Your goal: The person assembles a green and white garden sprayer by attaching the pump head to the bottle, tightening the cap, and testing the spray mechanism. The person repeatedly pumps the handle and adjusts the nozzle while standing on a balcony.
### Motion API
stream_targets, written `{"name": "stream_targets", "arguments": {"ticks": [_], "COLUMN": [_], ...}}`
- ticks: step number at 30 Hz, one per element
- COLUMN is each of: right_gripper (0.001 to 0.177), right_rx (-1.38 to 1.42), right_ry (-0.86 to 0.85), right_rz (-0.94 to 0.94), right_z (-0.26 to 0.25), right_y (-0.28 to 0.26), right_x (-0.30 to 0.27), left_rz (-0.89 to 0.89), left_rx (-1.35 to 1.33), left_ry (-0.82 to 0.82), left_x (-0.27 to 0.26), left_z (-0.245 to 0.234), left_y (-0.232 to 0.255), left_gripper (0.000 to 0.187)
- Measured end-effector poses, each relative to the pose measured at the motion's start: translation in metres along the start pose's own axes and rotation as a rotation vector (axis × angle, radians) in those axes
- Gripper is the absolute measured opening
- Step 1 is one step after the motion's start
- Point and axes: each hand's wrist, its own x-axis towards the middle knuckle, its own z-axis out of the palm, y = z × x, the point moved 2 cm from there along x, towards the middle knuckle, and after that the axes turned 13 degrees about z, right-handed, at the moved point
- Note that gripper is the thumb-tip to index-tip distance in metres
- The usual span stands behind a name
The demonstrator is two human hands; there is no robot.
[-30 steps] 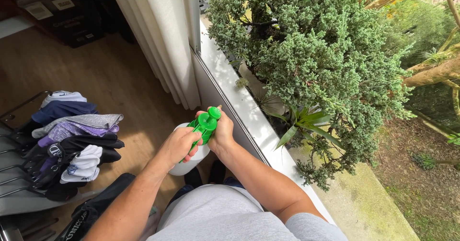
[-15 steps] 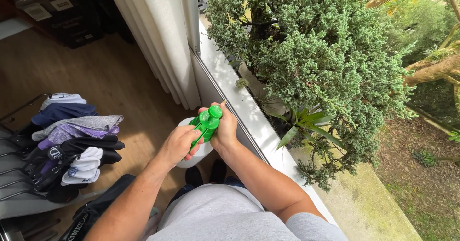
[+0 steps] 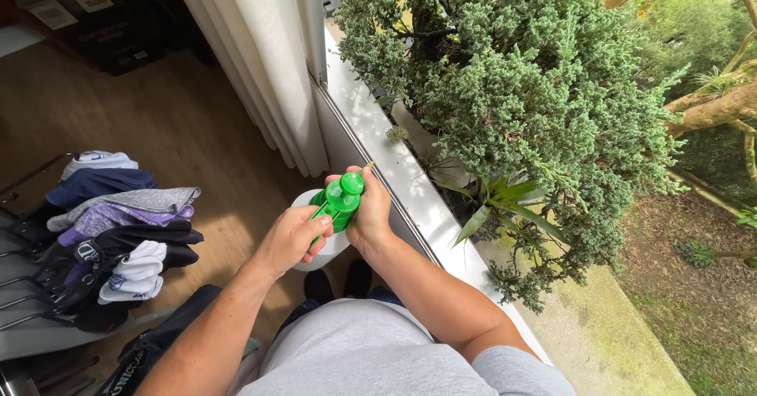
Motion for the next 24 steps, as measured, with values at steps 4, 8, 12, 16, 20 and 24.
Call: {"name": "stream_targets", "arguments": {"ticks": [4, 8, 12, 16, 20, 24], "right_gripper": [0.036, 0.037, 0.043, 0.064, 0.079, 0.109], "right_rx": [-0.013, -0.058, -0.256, -0.341, -0.476, -0.642], "right_ry": [-0.017, -0.053, -0.312, -0.462, -0.593, -0.736], "right_rz": [-0.002, -0.014, -0.146, -0.263, -0.476, -0.576], "right_z": [-0.003, -0.002, 0.001, -0.010, -0.001, -0.012], "right_y": [0.000, -0.006, -0.021, -0.023, -0.038, -0.044], "right_x": [0.005, 0.003, -0.003, 0.022, 0.037, 0.072], "left_rz": [0.015, 0.008, 0.082, 0.089, 0.084, 0.104], "left_rx": [-0.050, -0.071, -0.105, -0.130, -0.164, -0.250], "left_ry": [-0.002, 0.018, 0.028, 0.013, 0.008, -0.052], "left_x": [0.001, 0.002, 0.006, 0.025, 0.048, 0.070], "left_z": [0.000, -0.001, 0.002, 0.009, 0.004, -0.010], "left_y": [0.004, 0.005, 0.024, 0.033, 0.038, 0.049], "left_gripper": [0.035, 0.029, 0.035, 0.036, 0.034, 0.044]}}
